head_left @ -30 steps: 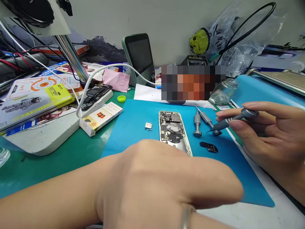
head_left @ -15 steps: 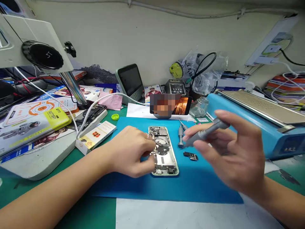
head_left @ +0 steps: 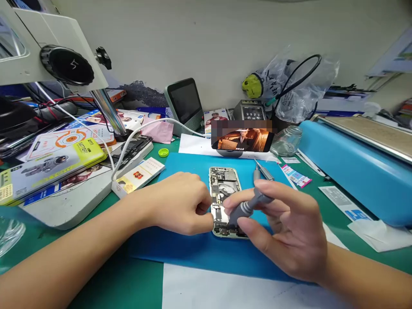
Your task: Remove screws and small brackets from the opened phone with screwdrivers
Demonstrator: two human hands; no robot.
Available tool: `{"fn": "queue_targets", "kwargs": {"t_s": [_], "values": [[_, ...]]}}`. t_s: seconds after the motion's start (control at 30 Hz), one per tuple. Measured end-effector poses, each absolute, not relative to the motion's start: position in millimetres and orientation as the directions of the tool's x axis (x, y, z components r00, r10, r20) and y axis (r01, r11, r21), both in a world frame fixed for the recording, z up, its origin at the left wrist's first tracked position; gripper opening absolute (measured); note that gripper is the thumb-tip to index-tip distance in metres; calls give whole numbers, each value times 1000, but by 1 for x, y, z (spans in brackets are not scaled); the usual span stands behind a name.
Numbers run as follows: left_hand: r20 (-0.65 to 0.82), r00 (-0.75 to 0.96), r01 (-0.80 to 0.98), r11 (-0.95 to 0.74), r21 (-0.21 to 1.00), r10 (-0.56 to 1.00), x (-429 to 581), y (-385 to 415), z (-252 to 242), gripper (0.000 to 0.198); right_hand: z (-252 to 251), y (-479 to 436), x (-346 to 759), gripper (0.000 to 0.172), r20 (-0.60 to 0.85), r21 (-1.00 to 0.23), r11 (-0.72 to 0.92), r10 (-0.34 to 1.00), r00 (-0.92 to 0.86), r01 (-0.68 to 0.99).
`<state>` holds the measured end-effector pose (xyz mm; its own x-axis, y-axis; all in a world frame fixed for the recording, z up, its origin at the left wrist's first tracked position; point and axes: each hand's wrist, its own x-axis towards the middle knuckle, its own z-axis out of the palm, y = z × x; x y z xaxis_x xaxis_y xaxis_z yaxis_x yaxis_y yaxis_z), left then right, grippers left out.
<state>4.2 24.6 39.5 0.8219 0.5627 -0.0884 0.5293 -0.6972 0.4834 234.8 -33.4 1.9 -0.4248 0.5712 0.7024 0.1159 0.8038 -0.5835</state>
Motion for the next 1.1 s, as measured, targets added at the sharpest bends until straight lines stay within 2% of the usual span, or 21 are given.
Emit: {"fn": "queue_targets", "kwargs": {"t_s": [0.3,0.43,0.67,0.97,1.1], "values": [[-164,815,561,-684,466,557,4,24,38,38,-2,-30,231,82,684,-583,805,560,-468,111],[-161,824,550,-700,457,542,6,24,38,32,-1,-31,230,77,672,-576,808,554,-491,123],[-152,830,541,-708,453,537,6,23,39,31,-6,-31,235,82,681,-496,855,492,-542,153],[-124,836,530,-728,434,535,6,22,39,25,-5,-31,235,79,649,-528,833,520,-555,164],[-116,839,525,-735,428,532,6,22,39,29,-4,-31,234,78,654,-529,832,526,-543,168]]}}
